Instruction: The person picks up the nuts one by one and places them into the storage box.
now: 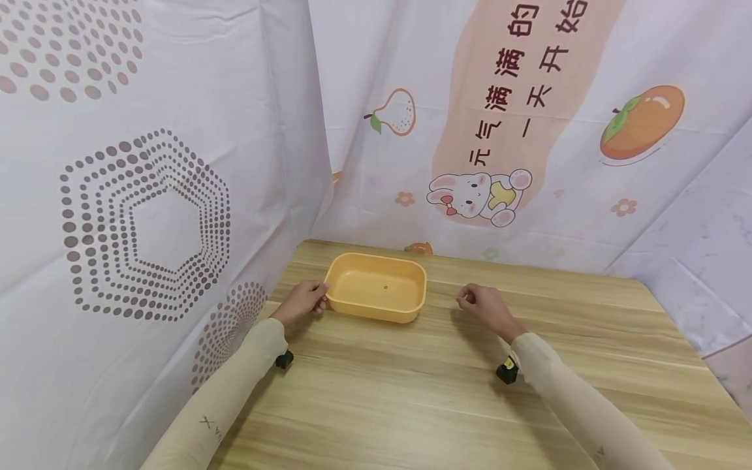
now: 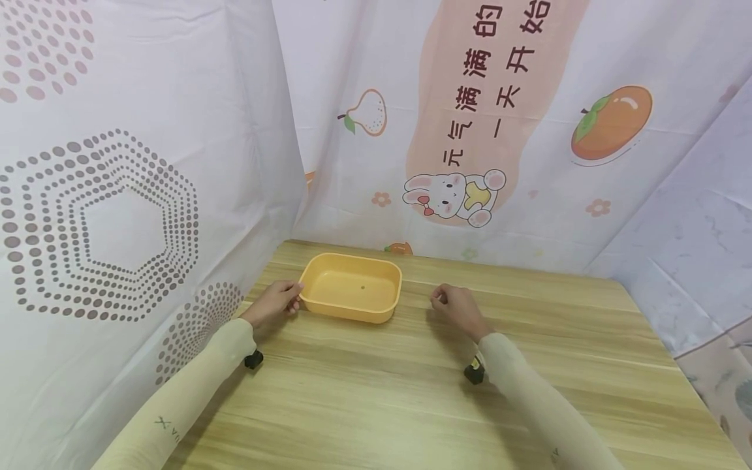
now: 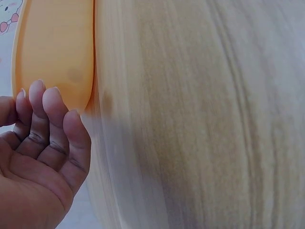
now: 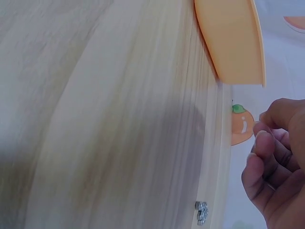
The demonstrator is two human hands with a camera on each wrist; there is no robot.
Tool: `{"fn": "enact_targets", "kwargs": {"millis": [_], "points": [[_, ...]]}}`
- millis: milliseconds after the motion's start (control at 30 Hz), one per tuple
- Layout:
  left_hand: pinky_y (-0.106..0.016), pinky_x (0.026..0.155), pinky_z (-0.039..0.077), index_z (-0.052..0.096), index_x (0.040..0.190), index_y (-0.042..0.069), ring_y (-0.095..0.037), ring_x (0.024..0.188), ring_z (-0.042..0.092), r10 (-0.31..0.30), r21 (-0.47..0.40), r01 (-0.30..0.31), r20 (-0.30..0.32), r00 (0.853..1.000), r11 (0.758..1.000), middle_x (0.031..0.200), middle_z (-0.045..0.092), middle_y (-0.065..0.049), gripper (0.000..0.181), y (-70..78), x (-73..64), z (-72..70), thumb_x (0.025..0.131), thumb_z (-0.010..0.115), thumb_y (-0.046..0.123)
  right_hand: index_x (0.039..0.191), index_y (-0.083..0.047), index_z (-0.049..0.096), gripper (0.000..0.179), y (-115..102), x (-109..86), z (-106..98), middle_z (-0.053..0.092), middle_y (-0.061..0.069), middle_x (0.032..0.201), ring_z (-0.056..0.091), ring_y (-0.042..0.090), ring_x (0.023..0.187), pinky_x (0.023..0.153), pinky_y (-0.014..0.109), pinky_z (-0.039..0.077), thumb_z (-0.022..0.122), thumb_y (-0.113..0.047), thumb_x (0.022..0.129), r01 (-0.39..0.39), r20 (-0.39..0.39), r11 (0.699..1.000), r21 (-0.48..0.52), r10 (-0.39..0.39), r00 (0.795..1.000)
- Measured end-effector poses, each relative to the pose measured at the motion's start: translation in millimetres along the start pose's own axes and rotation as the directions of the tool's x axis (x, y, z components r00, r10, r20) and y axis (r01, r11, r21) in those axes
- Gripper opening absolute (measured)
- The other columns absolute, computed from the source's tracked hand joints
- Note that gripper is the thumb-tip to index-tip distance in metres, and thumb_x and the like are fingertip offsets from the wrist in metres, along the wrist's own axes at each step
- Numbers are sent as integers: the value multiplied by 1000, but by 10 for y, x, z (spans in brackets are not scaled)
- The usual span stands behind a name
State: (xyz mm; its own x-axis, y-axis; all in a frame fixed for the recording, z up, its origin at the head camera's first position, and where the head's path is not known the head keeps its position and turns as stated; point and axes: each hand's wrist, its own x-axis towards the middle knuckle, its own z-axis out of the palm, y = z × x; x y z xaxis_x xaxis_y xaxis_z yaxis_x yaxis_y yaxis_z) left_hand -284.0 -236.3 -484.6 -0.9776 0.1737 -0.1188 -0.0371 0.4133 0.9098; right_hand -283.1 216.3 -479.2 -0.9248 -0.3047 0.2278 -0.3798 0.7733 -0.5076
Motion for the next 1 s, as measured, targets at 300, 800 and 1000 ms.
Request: {"fn": "enact_targets", "kwargs": {"millis": [300, 800, 1000], "points": [[-27, 63, 54, 62, 95, 0, -15, 69, 58, -6, 3, 6, -5, 1000, 1000, 80, 62, -7, 33, 26, -9, 1, 112, 48, 25, 95, -7, 71, 7, -129, 30, 9, 63, -2, 73, 52, 13, 65, 61, 30, 44, 68, -13, 98, -14, 21, 1000, 1, 14, 1000], [-27, 64, 55, 62, 95, 0, -16, 70, 59, -7, 2, 7, -15, 1000, 1000, 81, 62, -8, 35, 7, -9, 5, 112, 49, 28, 96, -8, 72, 7, -293, 95, 76, 65, -4, 75, 54, 11, 65, 60, 28, 46, 70, -13, 98, 17, 15, 999, 40, -18, 1000], [-26, 63, 54, 62, 95, 1, -16, 70, 59, -9, 6, 9, -12, 1000, 1000, 81, 62, -7, 34, 7, -11, 3, 112, 48, 28, 97, -7, 72, 6, -345, 111, 116, 66, -4, 76, 57, 10, 67, 63, 29, 49, 70, -12, 97, 37, -10, 998, 52, -37, 999]]}}
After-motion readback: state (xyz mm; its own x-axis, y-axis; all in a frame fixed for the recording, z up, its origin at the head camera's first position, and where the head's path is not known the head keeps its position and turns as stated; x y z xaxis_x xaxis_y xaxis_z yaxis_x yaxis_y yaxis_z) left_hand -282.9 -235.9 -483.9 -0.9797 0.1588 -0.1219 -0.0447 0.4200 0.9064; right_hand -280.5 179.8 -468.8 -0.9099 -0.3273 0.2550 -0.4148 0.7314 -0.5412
